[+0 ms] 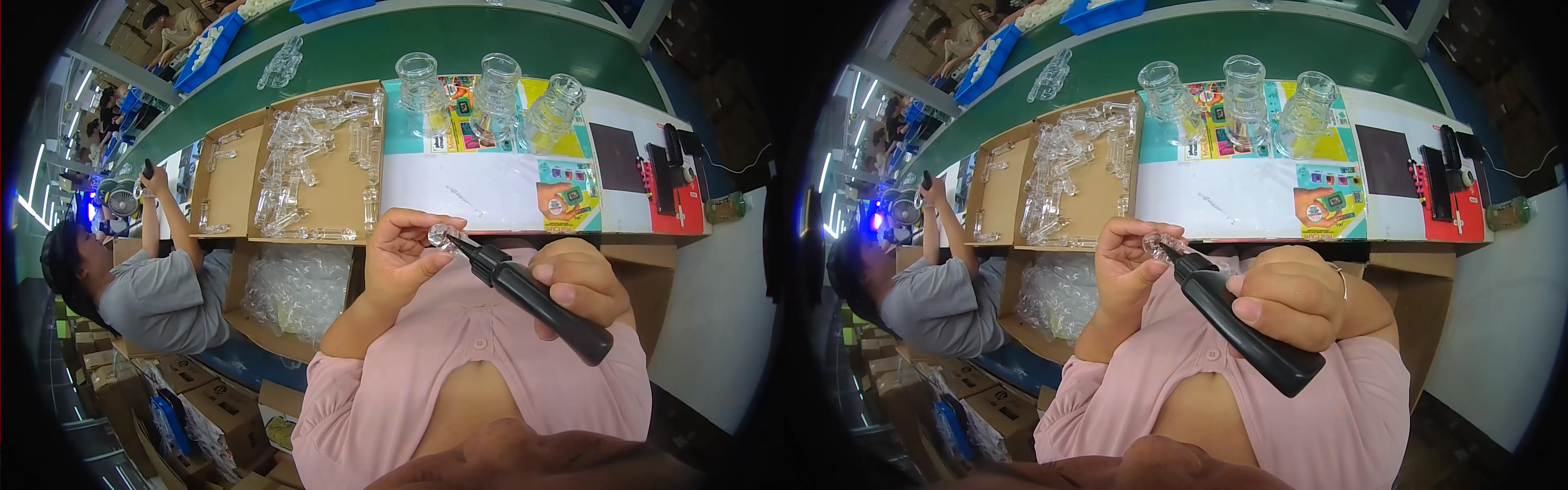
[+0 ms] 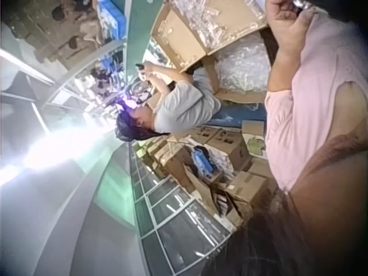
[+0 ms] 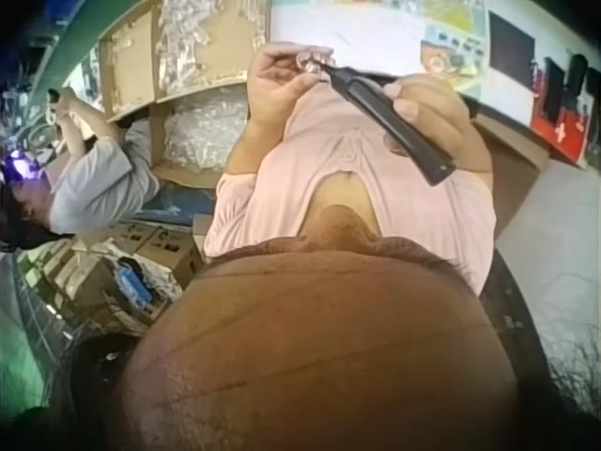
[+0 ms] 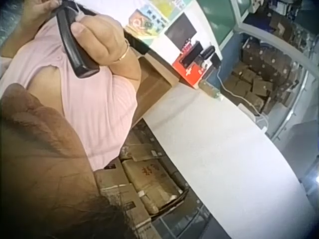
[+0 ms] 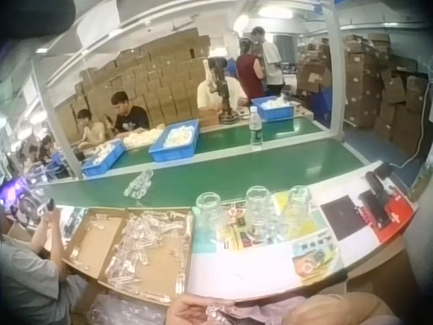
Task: Assembling spray bottle components and organizing glass mugs on a factory production line.
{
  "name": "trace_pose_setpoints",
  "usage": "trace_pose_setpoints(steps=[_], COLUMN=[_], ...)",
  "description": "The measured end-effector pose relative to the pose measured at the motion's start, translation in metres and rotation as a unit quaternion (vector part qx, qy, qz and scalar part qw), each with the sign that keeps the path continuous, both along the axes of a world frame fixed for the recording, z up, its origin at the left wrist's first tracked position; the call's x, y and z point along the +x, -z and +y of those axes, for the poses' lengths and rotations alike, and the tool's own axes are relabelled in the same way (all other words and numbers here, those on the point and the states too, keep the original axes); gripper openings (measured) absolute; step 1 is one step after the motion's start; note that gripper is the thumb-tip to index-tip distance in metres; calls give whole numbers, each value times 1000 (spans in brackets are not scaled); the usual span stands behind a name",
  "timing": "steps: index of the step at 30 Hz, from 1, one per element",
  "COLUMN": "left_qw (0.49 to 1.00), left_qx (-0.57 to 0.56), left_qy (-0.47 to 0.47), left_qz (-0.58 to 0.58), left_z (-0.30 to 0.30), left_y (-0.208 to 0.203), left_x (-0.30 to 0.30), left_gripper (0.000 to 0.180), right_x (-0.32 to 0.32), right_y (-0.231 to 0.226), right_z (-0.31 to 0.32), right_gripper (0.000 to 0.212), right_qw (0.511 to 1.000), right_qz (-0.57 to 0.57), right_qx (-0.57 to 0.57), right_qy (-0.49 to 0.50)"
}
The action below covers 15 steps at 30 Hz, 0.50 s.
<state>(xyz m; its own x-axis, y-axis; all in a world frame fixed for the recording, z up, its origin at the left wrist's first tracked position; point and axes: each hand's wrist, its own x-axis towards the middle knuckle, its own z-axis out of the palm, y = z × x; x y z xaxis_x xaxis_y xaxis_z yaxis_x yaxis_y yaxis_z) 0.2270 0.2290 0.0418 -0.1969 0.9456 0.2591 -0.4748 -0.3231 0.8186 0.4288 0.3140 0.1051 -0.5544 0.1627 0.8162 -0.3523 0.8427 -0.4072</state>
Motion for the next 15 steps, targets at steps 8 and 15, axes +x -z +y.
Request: trace_pose_setpoints(steps=[8, 15], left_qw=[999, 993], left_qx=[13, 44], left_qy=[-24, -69], left_qz=[35, 87], left_z=[1, 1], left_y=[-3, 2], left_x=[0, -3], left_gripper=[36, 37], right_x=[1, -1], right_y=[-2, 0], right_z=[-1, 1], right_gripper=[49, 49], right_qw=[1000, 1000], right_qz=[-11, -17], right_qx=[-16, -20], right_qy=[7, 3])
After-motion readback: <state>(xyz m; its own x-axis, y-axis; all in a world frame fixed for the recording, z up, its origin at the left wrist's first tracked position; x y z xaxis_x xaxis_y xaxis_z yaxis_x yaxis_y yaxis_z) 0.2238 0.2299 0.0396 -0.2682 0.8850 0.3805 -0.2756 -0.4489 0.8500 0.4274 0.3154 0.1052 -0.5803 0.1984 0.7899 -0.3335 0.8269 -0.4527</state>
